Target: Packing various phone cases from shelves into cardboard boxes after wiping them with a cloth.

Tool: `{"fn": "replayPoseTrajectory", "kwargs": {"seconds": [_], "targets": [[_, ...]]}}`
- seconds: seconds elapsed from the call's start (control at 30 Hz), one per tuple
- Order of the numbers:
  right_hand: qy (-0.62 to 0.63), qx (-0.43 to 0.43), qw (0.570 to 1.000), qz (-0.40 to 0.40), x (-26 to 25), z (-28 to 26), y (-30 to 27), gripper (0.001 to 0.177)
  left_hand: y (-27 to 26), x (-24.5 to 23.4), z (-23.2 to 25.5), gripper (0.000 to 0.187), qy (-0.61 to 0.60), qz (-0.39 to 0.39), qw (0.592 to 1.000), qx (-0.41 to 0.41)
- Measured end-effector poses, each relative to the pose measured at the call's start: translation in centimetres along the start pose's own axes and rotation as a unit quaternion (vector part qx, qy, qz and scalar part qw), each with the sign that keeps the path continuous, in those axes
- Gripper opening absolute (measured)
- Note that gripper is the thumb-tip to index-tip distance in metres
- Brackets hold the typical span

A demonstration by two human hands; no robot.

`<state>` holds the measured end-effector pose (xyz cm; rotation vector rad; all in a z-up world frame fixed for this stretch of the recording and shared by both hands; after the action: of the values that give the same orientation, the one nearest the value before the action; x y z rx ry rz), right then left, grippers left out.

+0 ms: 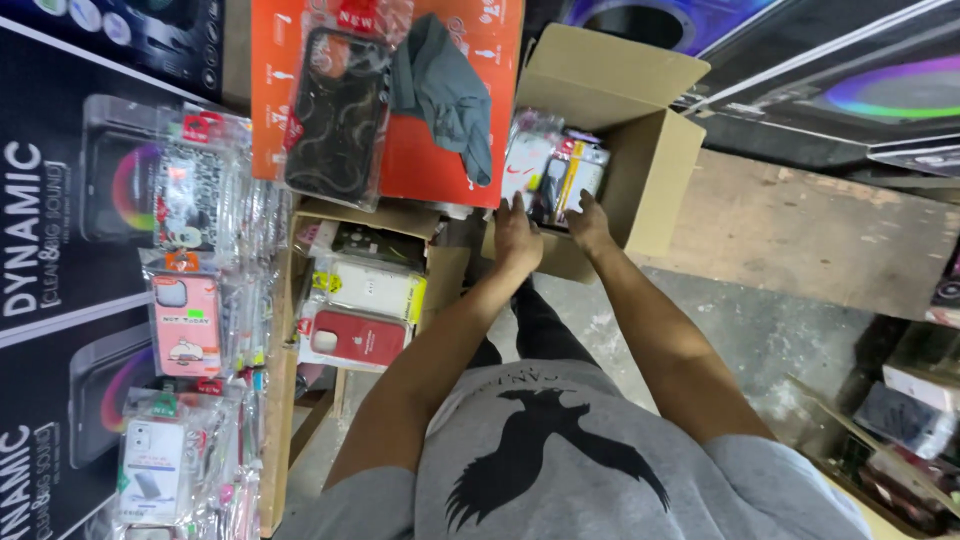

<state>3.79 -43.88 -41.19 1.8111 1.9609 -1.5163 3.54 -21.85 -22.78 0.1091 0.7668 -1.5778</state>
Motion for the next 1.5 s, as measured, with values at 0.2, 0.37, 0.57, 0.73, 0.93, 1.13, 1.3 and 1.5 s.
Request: {"fn": "replayPoseTrajectory", "kwargs": {"seconds": [0.2, 0.37, 0.57, 0.73, 0.93, 1.13, 1.3, 1.5], "targets": [[0.073, -0.170, 0.974, 0.129, -7.3, -10.2, -4.6, 0.046, -4.3, -5.5, 7.0, 0.063, -0.085, -0.030, 0.993, 0.073], [0.174, -0.331, 0.897, 0.237, -18.3, -29.5, -18.3, 0.030, -8.9, -13.3, 14.6, 0.057, -0.108, 0.025, 0.977, 0.181], [0.080, -0.490, 0.828, 0.260, -20.0, -43.4, -26.4, 0.028, -12.7, -21.2, 17.5, 0.053, -0.125, 0.106, 0.954, 0.250], [-0.053, -0.488, 0.852, 0.181, -15.7, -49.3, -26.4, 0.041, -13.1, -28.8, 17.4, 0.057, -0.120, 0.212, 0.918, 0.314], [-0.111, -0.550, 0.782, 0.271, -16.1, -52.1, -25.6, 0.044, -8.6, -35.0, 11.4, 0.104, 0.107, 0.330, 0.923, 0.168], [-0.068, -0.616, 0.772, 0.145, -7.3, -53.8, -25.7, 0.034, -6.7, -35.2, 10.2, 0.125, 0.077, 0.340, 0.921, 0.173], [-0.192, -0.723, 0.658, 0.087, -2.5, -57.6, -25.6, 0.044, -6.0, -35.4, 8.9, 0.129, 0.099, 0.368, 0.903, 0.197], [-0.249, -0.567, 0.760, 0.198, -7.5, -58.5, -15.5, 0.040, -5.6, -34.0, 9.1, 0.093, 0.138, 0.408, 0.870, 0.242]]}}
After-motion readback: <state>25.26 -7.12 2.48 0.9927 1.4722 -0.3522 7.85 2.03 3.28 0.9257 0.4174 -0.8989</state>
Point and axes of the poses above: each hand's wrist, its own y-axis towards the middle knuckle, its own x-axis out of the palm, z = x × y, the point moved 9 cm from there along y, towards the middle knuckle, and after that the axes turned 8 degrees about -y, right-handed, at the moved point
